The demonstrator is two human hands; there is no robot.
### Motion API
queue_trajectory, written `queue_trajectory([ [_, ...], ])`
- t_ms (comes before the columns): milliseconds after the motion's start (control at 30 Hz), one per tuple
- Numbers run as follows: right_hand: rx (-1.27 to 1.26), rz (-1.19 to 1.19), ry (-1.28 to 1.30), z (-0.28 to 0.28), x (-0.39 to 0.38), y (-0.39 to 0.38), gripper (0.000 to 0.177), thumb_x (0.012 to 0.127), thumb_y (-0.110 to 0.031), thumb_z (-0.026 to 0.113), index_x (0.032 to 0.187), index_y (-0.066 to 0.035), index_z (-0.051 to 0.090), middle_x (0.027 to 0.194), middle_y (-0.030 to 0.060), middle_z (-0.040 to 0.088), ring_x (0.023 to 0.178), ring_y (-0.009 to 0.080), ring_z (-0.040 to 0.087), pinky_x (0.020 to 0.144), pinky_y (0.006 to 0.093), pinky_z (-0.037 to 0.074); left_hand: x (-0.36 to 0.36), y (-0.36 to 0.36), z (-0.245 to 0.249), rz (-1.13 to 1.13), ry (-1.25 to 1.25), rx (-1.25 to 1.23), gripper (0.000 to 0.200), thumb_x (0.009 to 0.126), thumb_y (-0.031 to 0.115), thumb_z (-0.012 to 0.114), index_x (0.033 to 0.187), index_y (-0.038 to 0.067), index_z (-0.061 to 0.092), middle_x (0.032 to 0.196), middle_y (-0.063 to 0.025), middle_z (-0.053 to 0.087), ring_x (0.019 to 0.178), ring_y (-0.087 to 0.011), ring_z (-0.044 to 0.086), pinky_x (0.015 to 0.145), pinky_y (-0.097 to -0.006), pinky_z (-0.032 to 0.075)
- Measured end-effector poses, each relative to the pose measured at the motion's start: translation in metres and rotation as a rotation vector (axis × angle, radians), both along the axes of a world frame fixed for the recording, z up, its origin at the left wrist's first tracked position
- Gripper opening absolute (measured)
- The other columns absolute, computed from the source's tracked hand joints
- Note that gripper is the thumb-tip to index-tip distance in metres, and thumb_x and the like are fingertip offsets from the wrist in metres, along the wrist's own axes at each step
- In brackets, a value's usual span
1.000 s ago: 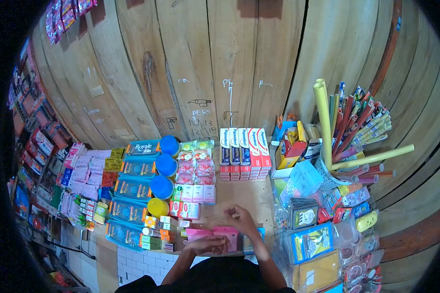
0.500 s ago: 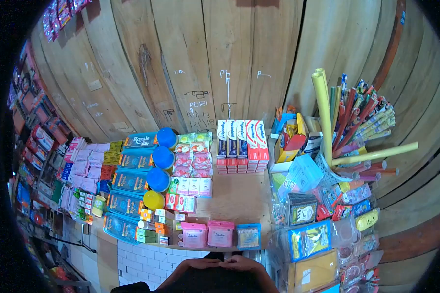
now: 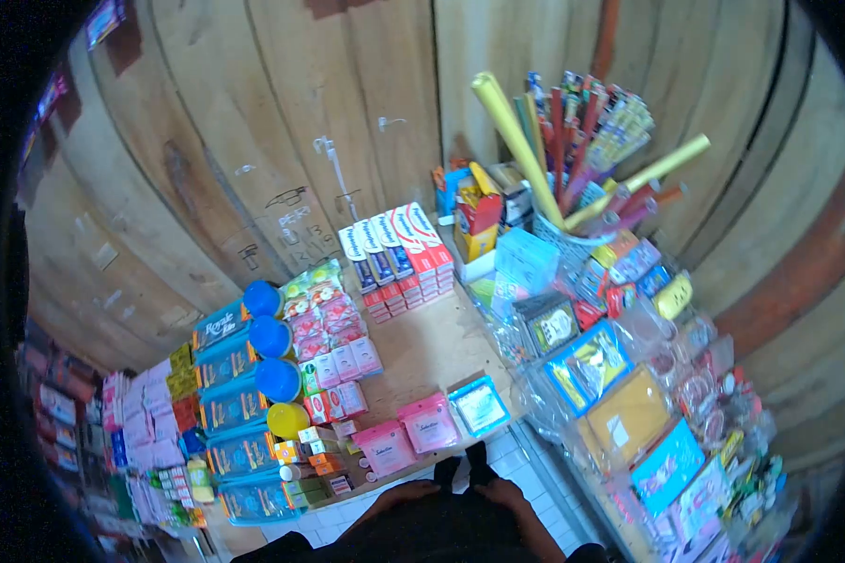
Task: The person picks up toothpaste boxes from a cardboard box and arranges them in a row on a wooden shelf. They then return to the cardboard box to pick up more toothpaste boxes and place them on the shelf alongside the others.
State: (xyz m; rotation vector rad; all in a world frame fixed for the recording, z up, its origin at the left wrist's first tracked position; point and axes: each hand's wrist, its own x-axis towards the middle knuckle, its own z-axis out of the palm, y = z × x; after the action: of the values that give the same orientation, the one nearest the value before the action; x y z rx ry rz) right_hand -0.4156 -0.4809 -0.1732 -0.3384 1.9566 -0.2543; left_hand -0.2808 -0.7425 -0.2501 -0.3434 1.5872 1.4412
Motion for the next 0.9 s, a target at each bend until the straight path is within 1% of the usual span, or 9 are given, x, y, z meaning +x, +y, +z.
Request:
queue_trajectory([
  [100, -0.055, -0.322, 0.095, -0.030, 0.047, 0.027, 0.066, 0.084, -0.066, 0.054, 0.094, -0.004, 0.072, 0.095, 0.0187, 0.070, 0.093, 0.0333, 0.067, 0.084, 0.0419, 0.051, -0.003, -0.005, -0.008, -0.319, 0.117, -0.099, 0.061, 0.095, 0.056, 0.049, 0.125, 0.004, 0.059, 0.118, -0.0091, 0.061, 0.103, -0.0165, 0.055, 0.090, -0.0311, 0.044],
  [200, -0.011, -0.604, 0.177, -0.047, 0.092, 0.047, 0.063, 0.084, -0.064, 0.055, 0.095, -0.003, 0.071, 0.095, 0.0196, 0.070, 0.096, 0.0340, 0.066, 0.086, 0.0418, 0.051, -0.001, -0.007, -0.039, -0.444, 0.178, 0.085, 0.058, 0.094, 0.056, 0.053, 0.117, 0.004, 0.064, 0.112, -0.0099, 0.064, 0.102, -0.0170, 0.056, 0.088, -0.0332, 0.045],
  [233, -0.008, -0.650, 0.176, -0.053, 0.106, 0.055, 0.061, 0.084, -0.062, 0.056, 0.096, -0.004, 0.071, 0.099, 0.0191, 0.070, 0.100, 0.0333, 0.066, 0.089, 0.0411, 0.051, 0.003, -0.003, -0.049, -0.391, 0.054, -0.049, 0.056, 0.093, 0.053, 0.055, 0.114, 0.003, 0.065, 0.108, -0.0113, 0.066, 0.100, -0.0181, 0.058, 0.087, -0.0362, 0.047],
  [333, 0.010, -0.824, 0.129, -0.057, 0.151, 0.074, 0.062, 0.083, -0.062, 0.057, 0.099, -0.004, 0.071, 0.104, 0.0177, 0.070, 0.103, 0.0329, 0.065, 0.091, 0.0398, 0.050, -0.002, -0.003, -0.073, -0.432, 0.195, -0.092, 0.059, 0.092, 0.055, 0.055, 0.106, -0.001, 0.069, 0.097, -0.0106, 0.069, 0.088, -0.0203, 0.064, 0.080, -0.0347, 0.050],
  [433, 0.063, -0.945, 0.161, -0.078, 0.208, 0.091, 0.060, 0.081, -0.059, 0.059, 0.107, -0.006, 0.071, 0.111, 0.0170, 0.069, 0.109, 0.0330, 0.063, 0.094, 0.0393, 0.049, -0.013, 0.000, -0.074, -0.483, 0.134, -0.158, 0.060, 0.090, 0.054, 0.056, 0.107, -0.002, 0.068, 0.098, -0.0135, 0.069, 0.091, -0.0228, 0.065, 0.080, -0.0372, 0.051],
  [633, 0.073, -1.179, 0.075, -0.125, 0.328, 0.096, 0.060, 0.078, -0.055, 0.063, 0.108, -0.005, 0.070, 0.115, 0.0197, 0.066, 0.111, 0.0336, 0.062, 0.096, 0.0390, 0.048, -0.021, 0.005, -0.087, -0.603, 0.353, -0.360, 0.057, 0.088, 0.051, 0.058, 0.104, -0.003, 0.069, 0.096, -0.0154, 0.070, 0.090, -0.0246, 0.066, 0.079, -0.0396, 0.051],
  [700, 0.054, -1.185, 0.097, -0.154, 0.372, 0.094, 0.060, 0.077, -0.056, 0.064, 0.107, -0.004, 0.070, 0.114, 0.0201, 0.067, 0.109, 0.0338, 0.063, 0.095, 0.0394, 0.049, -0.026, 0.000, -0.126, -0.732, 0.236, -0.247, 0.054, 0.087, 0.049, 0.058, 0.103, -0.002, 0.069, 0.096, -0.0154, 0.070, 0.087, -0.0256, 0.067, 0.076, -0.0412, 0.051],
  [800, 0.045, -1.584, 0.067, -0.093, 0.413, 0.080, 0.062, 0.075, -0.057, 0.067, 0.106, -0.004, 0.070, 0.108, 0.0190, 0.069, 0.105, 0.0339, 0.064, 0.091, 0.0400, 0.050, -0.017, 0.016, -0.111, -0.791, 0.211, -0.301, 0.051, 0.087, 0.046, 0.059, 0.100, -0.002, 0.069, 0.089, -0.0143, 0.069, 0.081, -0.0262, 0.066, 0.070, -0.0417, 0.051],
  [900, 0.061, -1.742, 0.142, -0.110, 0.466, 0.072, 0.060, 0.072, -0.059, 0.069, 0.096, -0.004, 0.071, 0.102, 0.0184, 0.070, 0.102, 0.0340, 0.065, 0.089, 0.0401, 0.051, -0.008, 0.050, -0.066, -0.880, 0.167, -0.389, 0.047, 0.087, 0.042, 0.058, 0.098, -0.002, 0.069, 0.079, -0.0121, 0.066, 0.072, -0.0246, 0.062, 0.064, -0.0397, 0.049],
])
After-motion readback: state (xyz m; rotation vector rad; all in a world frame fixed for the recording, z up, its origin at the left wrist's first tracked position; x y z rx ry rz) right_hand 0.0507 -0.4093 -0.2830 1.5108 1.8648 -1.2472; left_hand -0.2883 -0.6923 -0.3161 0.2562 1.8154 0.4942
